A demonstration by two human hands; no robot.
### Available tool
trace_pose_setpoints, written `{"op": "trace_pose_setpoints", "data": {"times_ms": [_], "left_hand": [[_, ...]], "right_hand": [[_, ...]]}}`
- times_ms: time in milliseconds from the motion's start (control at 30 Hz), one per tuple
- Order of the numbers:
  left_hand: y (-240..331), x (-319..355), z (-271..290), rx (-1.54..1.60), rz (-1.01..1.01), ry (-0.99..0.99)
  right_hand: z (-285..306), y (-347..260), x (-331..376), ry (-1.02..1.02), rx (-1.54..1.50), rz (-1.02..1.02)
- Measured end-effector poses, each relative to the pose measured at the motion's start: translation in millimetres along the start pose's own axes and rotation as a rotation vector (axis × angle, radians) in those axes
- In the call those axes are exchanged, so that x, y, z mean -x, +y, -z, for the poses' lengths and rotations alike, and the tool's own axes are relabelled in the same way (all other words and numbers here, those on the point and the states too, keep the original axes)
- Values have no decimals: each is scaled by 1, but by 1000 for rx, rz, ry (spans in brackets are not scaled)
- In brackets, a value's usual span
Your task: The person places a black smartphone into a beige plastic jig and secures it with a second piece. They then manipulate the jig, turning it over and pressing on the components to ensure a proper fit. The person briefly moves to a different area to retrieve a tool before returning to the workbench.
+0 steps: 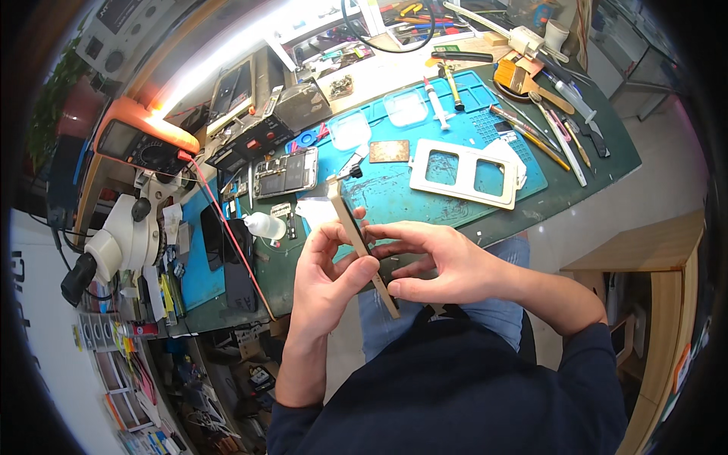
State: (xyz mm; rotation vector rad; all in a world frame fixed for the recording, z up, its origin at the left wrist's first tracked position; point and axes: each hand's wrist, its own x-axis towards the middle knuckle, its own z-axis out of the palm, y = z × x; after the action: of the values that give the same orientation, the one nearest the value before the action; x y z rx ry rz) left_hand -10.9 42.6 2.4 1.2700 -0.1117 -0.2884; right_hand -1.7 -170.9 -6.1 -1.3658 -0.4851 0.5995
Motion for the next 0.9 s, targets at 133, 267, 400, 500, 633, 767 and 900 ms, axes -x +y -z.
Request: {"op": "trace_pose_setpoints", "data": {"times_ms": [133,267,400,500,633,767,900], "left_hand": [[2,-2,-1,-46,42,17],[3,-3,-1,-127,71,28],[5,-8,2,-212,121,7],[2,-10,4,-219,128,1],[0,-11,3,-234,134,35],[3,-12,0,-255,136,53],[3,-13,0,-240,124,66]], "right_hand": [[-4,1,-1,60,149,125],[-8,-1,0,96,244,158],[-6,1,1,104,341,195],[-6,-3,0,115,386,187],[-6,0,1,135,467,156],[-2,9,-1,184,378,198],[-5,9,-1,229,213,164]]}}
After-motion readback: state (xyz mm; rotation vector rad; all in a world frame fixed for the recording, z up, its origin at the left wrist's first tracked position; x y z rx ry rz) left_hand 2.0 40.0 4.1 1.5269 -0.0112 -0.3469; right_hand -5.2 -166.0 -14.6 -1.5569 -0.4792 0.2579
